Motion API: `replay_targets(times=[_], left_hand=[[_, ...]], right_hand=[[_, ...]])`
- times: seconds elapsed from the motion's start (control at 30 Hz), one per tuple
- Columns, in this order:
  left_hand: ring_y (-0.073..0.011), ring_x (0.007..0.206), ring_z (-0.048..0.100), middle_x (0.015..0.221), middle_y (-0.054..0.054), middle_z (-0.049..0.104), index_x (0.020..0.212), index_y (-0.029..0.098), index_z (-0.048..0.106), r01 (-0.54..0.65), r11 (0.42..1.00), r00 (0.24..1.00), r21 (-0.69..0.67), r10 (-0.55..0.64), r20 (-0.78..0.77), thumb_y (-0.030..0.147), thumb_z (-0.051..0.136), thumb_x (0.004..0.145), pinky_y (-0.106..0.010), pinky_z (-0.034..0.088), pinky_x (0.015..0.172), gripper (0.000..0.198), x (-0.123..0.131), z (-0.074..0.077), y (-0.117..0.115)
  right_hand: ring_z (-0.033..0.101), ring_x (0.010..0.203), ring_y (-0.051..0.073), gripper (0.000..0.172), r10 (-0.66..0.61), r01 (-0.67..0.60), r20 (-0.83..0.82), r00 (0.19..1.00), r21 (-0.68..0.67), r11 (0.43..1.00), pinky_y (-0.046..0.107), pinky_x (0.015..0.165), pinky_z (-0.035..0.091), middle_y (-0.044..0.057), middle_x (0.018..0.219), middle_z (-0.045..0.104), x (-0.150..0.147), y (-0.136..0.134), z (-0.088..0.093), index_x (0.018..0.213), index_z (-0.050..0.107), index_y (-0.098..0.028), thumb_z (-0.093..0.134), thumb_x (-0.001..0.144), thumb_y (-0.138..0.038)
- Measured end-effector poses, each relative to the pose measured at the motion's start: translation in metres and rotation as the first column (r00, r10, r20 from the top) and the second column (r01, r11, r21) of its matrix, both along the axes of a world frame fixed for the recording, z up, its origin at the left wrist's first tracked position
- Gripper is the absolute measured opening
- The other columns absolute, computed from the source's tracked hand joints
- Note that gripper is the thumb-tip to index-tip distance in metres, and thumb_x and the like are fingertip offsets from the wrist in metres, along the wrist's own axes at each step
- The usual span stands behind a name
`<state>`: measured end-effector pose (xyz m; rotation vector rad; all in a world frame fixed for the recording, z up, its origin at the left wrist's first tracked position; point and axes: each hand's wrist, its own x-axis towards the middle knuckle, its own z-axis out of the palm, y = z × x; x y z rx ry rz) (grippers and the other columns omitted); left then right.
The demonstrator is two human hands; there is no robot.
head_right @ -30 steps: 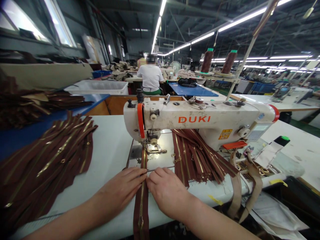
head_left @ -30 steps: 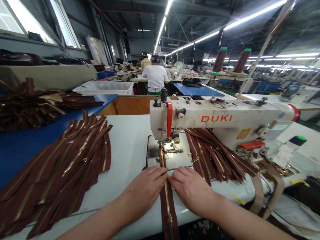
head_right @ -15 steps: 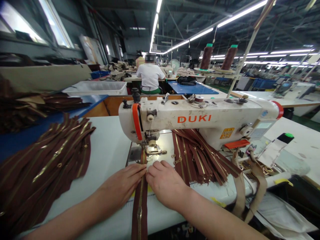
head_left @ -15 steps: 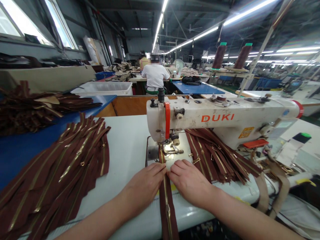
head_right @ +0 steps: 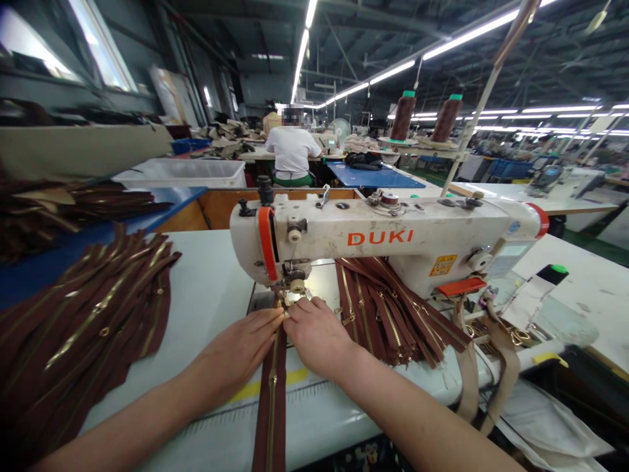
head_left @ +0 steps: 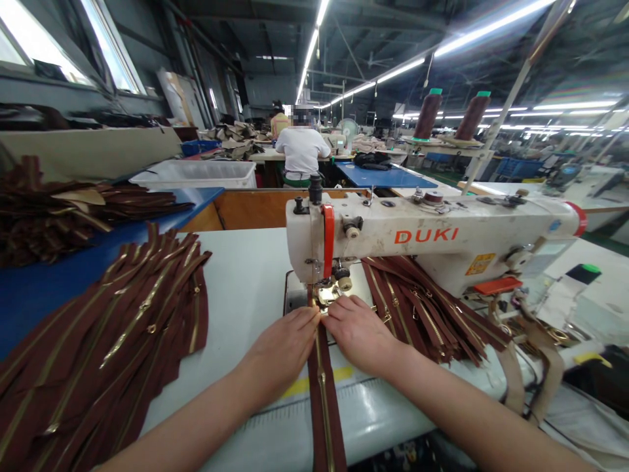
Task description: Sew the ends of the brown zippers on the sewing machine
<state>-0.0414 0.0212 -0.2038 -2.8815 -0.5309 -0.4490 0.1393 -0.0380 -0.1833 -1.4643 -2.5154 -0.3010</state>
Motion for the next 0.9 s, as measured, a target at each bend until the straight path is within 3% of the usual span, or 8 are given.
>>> replay_targets(times=[0.3,0.73,0.9], left_hand=[[-0.0243,0.112,0.056,0.116,-0.017,0.065,0.112,0.003,0.060,0.016,0.996,1.000,0.083,-0.015,-0.013,0.011,0.027,0.092,-0.039,0.044,0.099,0.039,-0.002,0.005,-0.006],[-0.0215,0.120,0.051,0.122,-0.013,0.062,0.121,0.010,0.055,-0.002,0.997,0.998,-0.078,0.007,0.060,0.017,0.028,0.095,-0.041,0.042,0.102,0.038,-0.004,0.000,-0.002],[-0.0206,0.117,0.054,0.118,-0.012,0.064,0.119,0.010,0.056,-0.049,0.996,0.994,-0.078,0.056,0.094,0.020,0.031,0.095,-0.039,0.043,0.102,0.035,-0.001,0.002,-0.006]], right_hand=[[0.048,0.091,0.023,0.013,-0.089,0.092,-0.059,0.994,0.035,0.995,0.036,0.080,0.039,0.006,0.093,0.059,-0.001,0.009,-0.007,0.100,0.060,-0.015,0.051,0.090,-0.014],[0.047,0.089,0.021,0.011,-0.139,0.141,-0.109,0.984,0.010,0.990,0.033,0.079,0.039,0.006,0.089,0.058,-0.002,0.006,-0.010,0.096,0.061,-0.016,0.051,0.091,-0.016],[0.048,0.088,0.021,0.010,-0.113,0.118,-0.160,0.981,0.021,0.993,0.033,0.079,0.039,0.004,0.087,0.058,-0.003,0.003,-0.013,0.095,0.061,-0.017,0.054,0.089,-0.014]])
